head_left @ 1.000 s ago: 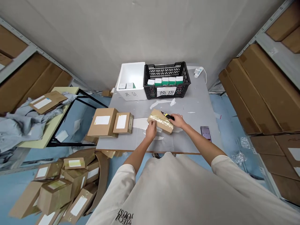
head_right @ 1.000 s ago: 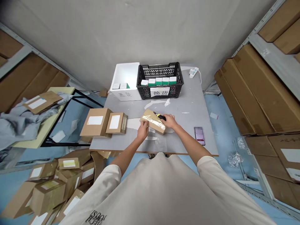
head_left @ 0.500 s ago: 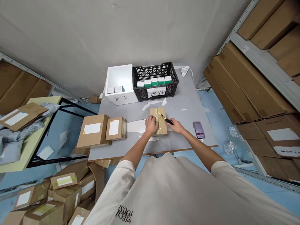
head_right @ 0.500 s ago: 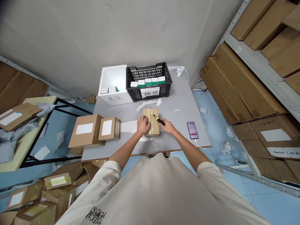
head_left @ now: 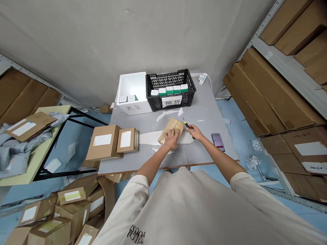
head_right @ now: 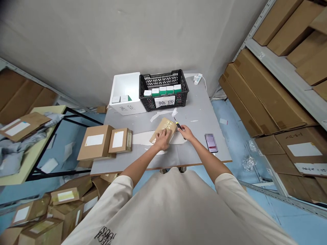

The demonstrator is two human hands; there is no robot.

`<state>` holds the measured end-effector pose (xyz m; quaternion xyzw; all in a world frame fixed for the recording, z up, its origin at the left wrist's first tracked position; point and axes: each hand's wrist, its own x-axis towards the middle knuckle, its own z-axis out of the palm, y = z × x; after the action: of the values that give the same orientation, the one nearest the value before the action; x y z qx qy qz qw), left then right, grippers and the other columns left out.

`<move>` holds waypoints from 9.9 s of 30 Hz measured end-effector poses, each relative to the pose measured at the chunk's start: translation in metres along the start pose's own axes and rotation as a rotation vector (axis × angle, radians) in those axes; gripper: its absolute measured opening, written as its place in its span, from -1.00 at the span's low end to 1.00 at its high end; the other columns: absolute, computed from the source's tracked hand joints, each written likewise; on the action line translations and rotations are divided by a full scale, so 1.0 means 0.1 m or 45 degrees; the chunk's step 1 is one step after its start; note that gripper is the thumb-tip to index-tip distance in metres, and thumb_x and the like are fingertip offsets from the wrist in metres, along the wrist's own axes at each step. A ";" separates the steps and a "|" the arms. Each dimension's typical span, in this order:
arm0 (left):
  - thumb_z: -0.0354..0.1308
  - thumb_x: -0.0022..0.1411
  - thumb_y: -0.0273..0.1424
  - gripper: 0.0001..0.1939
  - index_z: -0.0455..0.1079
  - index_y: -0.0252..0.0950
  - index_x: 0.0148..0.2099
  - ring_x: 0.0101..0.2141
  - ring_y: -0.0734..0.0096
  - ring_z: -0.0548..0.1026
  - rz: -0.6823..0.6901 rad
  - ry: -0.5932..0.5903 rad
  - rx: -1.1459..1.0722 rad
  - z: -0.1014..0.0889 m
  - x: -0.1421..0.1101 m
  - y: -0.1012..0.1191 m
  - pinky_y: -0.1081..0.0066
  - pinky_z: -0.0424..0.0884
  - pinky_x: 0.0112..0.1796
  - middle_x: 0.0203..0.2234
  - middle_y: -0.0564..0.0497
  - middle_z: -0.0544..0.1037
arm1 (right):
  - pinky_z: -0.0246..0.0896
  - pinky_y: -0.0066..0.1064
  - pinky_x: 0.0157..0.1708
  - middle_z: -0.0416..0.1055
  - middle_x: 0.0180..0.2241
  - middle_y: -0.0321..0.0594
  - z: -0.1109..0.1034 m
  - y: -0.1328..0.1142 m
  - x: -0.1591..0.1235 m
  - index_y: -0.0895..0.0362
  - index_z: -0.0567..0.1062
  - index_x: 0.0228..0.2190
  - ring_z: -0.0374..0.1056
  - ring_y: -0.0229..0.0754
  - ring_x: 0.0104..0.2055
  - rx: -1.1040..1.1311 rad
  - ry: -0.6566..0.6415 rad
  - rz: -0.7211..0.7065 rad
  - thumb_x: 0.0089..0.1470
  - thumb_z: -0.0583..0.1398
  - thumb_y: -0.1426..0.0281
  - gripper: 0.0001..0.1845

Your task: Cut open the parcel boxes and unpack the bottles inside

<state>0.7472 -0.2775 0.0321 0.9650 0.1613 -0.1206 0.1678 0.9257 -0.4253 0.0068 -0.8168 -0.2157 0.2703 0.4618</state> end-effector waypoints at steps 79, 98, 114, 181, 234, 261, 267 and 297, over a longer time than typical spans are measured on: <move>0.04 0.25 -0.48 -0.28 0.10 -0.25 0.44 0.32 -0.01 0.23 0.217 0.240 0.045 -0.13 0.22 -0.42 -0.02 0.03 0.34 0.30 -0.27 0.32 | 0.32 -0.29 -0.02 0.45 -0.02 -0.09 -0.30 0.01 -0.61 -0.03 0.50 0.20 0.45 -0.03 -0.05 -0.796 -0.345 -0.450 0.34 0.17 0.23 -0.56; -0.12 0.31 -0.53 -0.32 0.04 -0.33 0.46 0.42 0.03 0.07 0.204 0.279 0.075 0.02 0.14 -0.41 0.03 -0.03 0.34 0.39 -0.31 0.20 | 0.30 -0.18 0.04 0.43 0.03 -0.04 -0.09 0.26 -0.54 -0.02 0.45 0.26 0.41 0.03 0.00 -0.808 -0.153 -0.503 0.38 0.07 0.15 -0.49; -0.09 0.34 -0.50 -0.34 0.06 -0.29 0.47 0.44 0.08 0.06 0.163 0.267 0.051 0.03 0.11 -0.41 0.00 0.00 0.36 0.42 -0.25 0.17 | 0.29 -0.13 0.12 0.42 0.05 0.01 -0.45 0.32 -0.25 0.08 0.44 0.22 0.39 0.11 0.06 -0.549 0.033 -0.399 0.32 0.10 0.10 -0.45; -0.07 0.47 -0.35 -0.54 0.16 -0.14 0.36 -0.08 0.06 0.55 -0.140 0.264 -0.084 0.07 -0.66 -0.67 0.10 0.50 -0.07 0.37 -0.22 0.16 | 0.35 -0.19 -0.07 0.62 -0.12 -0.12 0.05 0.22 -0.70 0.03 0.48 0.02 0.52 0.03 -0.09 -0.153 0.096 -0.012 0.19 0.15 -0.05 -0.46; -0.01 0.34 -0.56 -0.50 0.32 -0.32 0.30 0.34 0.16 0.29 0.139 0.427 -0.150 0.30 -0.48 -0.72 0.09 0.25 0.34 0.32 -0.17 0.38 | 0.16 -0.37 -0.24 0.66 -0.19 -0.18 0.50 -1.16 0.13 -0.03 0.70 -0.13 0.48 -0.02 -0.17 -0.987 -0.653 -0.574 0.38 0.02 0.07 -0.51; -0.03 0.39 -0.58 -0.53 0.29 -0.31 0.30 0.31 0.13 0.32 0.108 0.422 -0.059 0.26 -0.47 -0.66 0.15 0.28 0.29 0.30 -0.19 0.39 | 0.14 -0.33 -0.28 0.66 -0.23 -0.07 0.52 -1.39 0.21 0.01 0.72 -0.22 0.49 0.00 -0.20 -1.275 -0.694 -0.512 0.34 0.10 0.15 -0.59; -0.04 0.46 -0.46 -0.61 0.29 -0.25 0.27 0.20 0.10 0.40 0.067 0.438 0.024 0.24 -0.42 -0.62 0.16 0.37 0.16 0.20 -0.20 0.44 | 0.16 -0.34 -0.26 0.63 -0.11 -0.04 0.34 -1.36 0.21 0.03 0.70 -0.15 0.49 0.01 -0.09 -1.408 -0.733 -0.420 0.35 0.06 0.16 -0.56; 0.25 0.28 -0.23 -0.44 0.24 -0.20 0.26 0.17 0.00 0.31 0.135 0.178 0.124 -0.04 0.27 0.07 0.10 0.20 0.19 0.18 -0.19 0.35 | 0.30 -0.47 -0.47 0.60 -0.42 -0.23 -1.43 -0.14 0.02 0.11 0.55 -0.29 0.45 -0.25 -0.52 -0.493 -0.491 0.109 0.32 0.10 0.04 -0.57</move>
<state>0.7755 -0.2746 0.0303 0.9853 0.1151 -0.0517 0.1151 1.0172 -0.5090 0.0793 -0.8316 -0.3127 0.3937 0.2357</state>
